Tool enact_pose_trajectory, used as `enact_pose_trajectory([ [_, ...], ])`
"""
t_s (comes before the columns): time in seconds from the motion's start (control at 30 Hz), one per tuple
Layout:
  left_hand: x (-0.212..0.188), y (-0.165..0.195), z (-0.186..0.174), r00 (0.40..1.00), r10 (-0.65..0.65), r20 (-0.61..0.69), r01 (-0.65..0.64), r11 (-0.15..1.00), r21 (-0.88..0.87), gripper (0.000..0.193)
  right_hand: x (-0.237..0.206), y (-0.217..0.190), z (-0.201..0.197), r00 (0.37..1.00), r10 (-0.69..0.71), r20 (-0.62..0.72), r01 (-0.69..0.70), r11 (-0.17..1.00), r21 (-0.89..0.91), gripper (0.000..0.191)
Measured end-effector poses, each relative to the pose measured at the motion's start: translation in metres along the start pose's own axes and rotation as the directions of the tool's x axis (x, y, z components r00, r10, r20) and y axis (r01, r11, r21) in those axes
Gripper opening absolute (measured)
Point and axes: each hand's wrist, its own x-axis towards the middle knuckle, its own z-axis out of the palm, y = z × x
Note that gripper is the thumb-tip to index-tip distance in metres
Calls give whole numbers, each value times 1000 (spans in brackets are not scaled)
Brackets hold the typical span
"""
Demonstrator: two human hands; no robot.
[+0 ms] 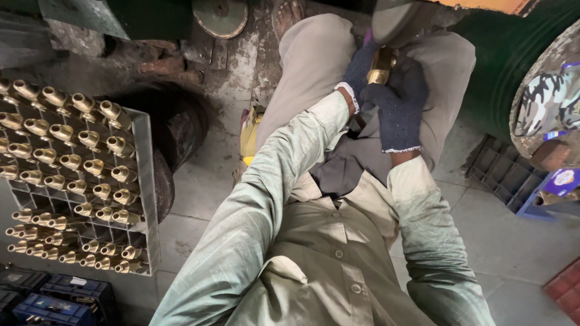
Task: The person polishes a brass fixture by hand using a small cloth, rubbing it against a buffing wheel and then wiping it with the cloth.
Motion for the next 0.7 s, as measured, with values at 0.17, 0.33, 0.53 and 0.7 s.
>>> enact_pose_trajectory([
  [0.17,-8,3,4,996,89,6,-88,963,254,26,1,-7,4,1000,20,-13,-19,998,62,50],
  [0.33,-6,6,9,991,105,-88,-72,946,315,26,1,-18,8,999,45,-11,-44,996,75,48],
  [0.53,3,1,4,975,-60,-213,52,998,-44,38,0,-23,11,994,102,-33,-97,987,125,47],
  [0.7,2,5,10,962,-161,-221,115,971,-209,42,0,-21,10,996,88,-16,-84,980,180,44],
])
